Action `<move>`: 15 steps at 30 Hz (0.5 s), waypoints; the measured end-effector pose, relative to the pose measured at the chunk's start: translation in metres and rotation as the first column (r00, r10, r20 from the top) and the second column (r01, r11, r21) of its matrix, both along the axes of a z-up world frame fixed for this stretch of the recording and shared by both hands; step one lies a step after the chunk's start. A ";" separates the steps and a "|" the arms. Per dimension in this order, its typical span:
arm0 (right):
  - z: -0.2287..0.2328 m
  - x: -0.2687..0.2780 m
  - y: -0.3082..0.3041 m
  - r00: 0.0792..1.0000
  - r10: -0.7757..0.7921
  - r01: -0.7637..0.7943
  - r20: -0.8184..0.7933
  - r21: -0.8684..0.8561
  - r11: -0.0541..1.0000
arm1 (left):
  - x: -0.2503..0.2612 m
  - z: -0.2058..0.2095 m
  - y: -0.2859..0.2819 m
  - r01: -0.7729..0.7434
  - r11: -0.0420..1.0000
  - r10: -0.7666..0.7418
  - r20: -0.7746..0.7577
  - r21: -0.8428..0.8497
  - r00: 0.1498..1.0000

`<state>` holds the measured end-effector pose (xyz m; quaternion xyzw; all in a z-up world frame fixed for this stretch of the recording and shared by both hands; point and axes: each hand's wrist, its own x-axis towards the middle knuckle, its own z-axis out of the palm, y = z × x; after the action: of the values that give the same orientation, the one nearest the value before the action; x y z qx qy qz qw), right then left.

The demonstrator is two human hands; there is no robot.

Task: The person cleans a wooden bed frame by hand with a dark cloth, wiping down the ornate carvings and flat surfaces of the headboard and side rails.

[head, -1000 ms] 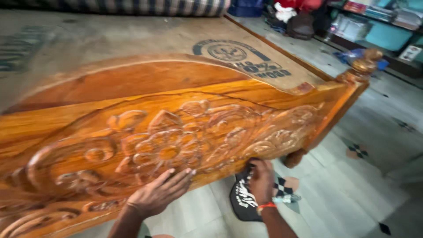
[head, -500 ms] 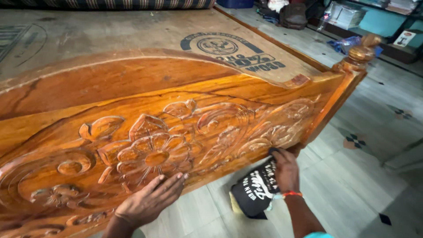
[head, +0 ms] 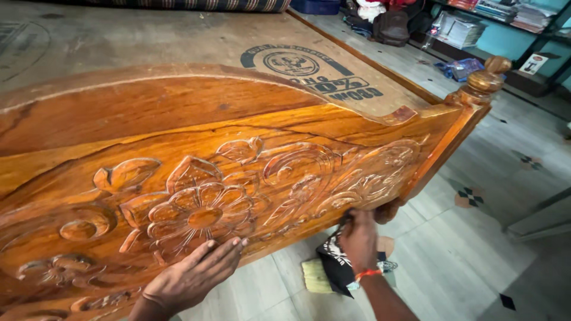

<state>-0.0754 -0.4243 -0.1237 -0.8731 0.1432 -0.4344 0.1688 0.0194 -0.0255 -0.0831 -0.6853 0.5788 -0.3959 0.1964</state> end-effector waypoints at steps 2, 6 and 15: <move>0.001 -0.012 0.021 0.988 0.139 -0.141 -0.073 -0.013 0.990 | -0.002 -0.001 0.000 -0.003 1.000 0.003 0.009 -0.022 1.000; 0.011 -0.024 0.009 0.988 0.095 -0.111 -0.121 -0.129 0.985 | -0.006 0.002 0.003 0.026 0.998 -0.030 -0.060 -0.058 0.998; 0.012 -0.017 0.006 0.982 0.110 -0.139 -0.153 -0.201 0.970 | -0.005 0.006 0.005 0.050 0.995 -0.054 -0.052 -0.087 0.997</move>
<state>-0.0925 -0.4180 -0.1116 -0.9217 0.0527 -0.3731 0.0919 0.0143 -0.0209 -0.0770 -0.6884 0.5841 -0.4066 0.1404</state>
